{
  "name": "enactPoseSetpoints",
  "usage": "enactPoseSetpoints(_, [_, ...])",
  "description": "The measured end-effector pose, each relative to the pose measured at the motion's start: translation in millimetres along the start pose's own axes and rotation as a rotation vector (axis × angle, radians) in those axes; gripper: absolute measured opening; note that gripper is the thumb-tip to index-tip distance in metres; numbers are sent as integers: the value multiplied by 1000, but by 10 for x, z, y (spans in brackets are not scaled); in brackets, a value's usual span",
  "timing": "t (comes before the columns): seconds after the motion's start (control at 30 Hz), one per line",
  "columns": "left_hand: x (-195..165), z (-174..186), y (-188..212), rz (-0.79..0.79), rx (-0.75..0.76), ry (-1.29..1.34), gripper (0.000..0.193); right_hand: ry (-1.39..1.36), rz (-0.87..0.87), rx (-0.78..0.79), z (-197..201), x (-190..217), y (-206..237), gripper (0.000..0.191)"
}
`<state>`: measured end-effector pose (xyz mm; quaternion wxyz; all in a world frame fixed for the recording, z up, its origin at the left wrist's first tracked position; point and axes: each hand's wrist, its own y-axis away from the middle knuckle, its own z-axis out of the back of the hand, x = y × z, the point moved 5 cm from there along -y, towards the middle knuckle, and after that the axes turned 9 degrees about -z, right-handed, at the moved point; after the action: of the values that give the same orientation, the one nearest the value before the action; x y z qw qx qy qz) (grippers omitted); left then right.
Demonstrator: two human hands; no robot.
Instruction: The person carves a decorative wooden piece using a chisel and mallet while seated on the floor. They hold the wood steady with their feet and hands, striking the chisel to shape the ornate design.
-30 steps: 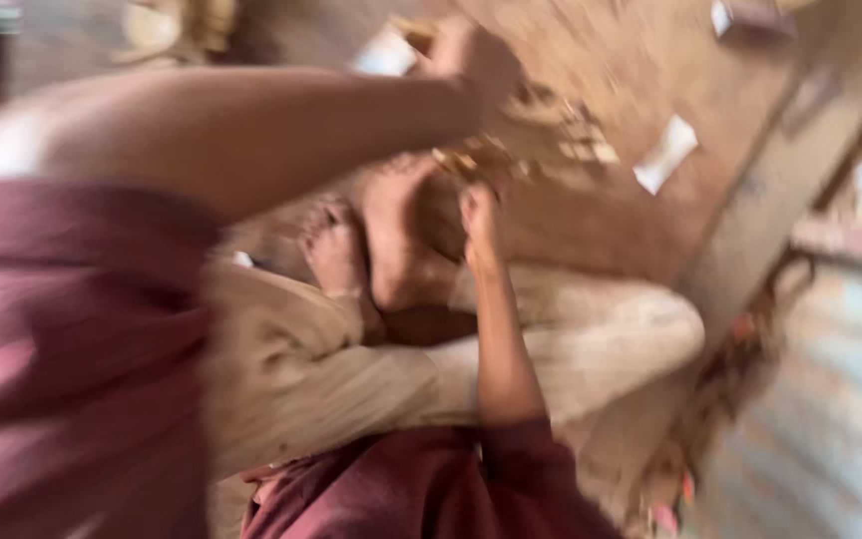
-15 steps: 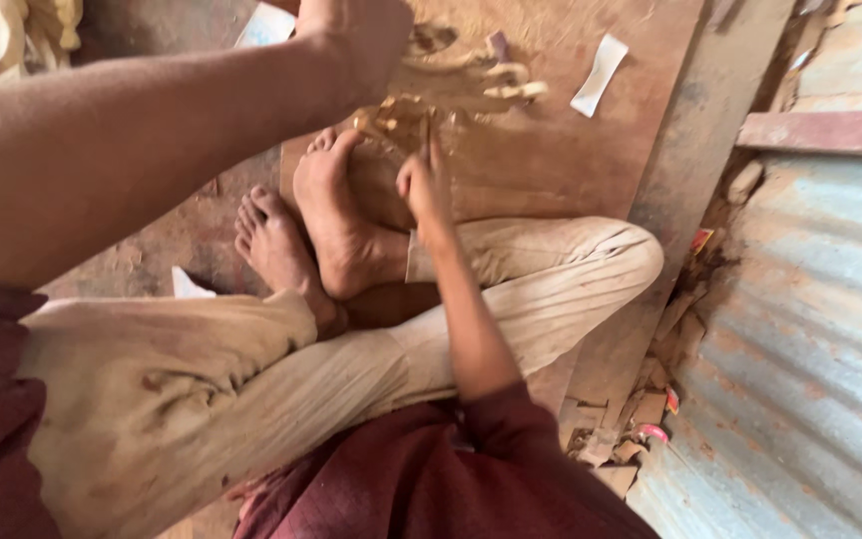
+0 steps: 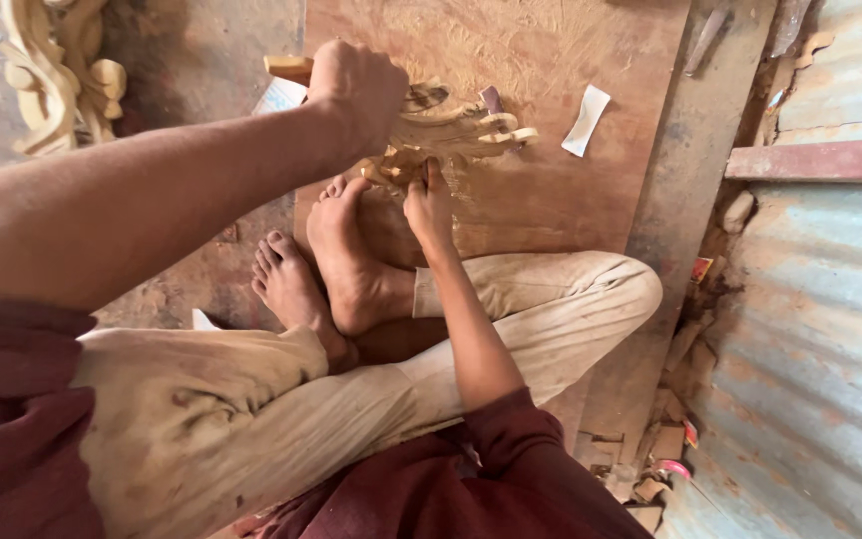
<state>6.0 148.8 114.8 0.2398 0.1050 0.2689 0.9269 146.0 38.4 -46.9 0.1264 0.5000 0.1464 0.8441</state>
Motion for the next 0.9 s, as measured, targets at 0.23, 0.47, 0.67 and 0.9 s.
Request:
enactPoseSetpoints(0.23, [9,190,34,-8,8,56,15,176,60,-94,103,63,-62,55])
enactPoseSetpoints(0.47, [-10,526,118,-4,-76,55,19,83,-66,-14,202,184,-55,61])
enactPoseSetpoints(0.67, [55,704,260,3,-7,82,23,168,-29,-11,284,291,-16,52])
enactPoseSetpoints(0.9, [120,651,297,15,6,100,27,40,-73,102,649,-114,396,49])
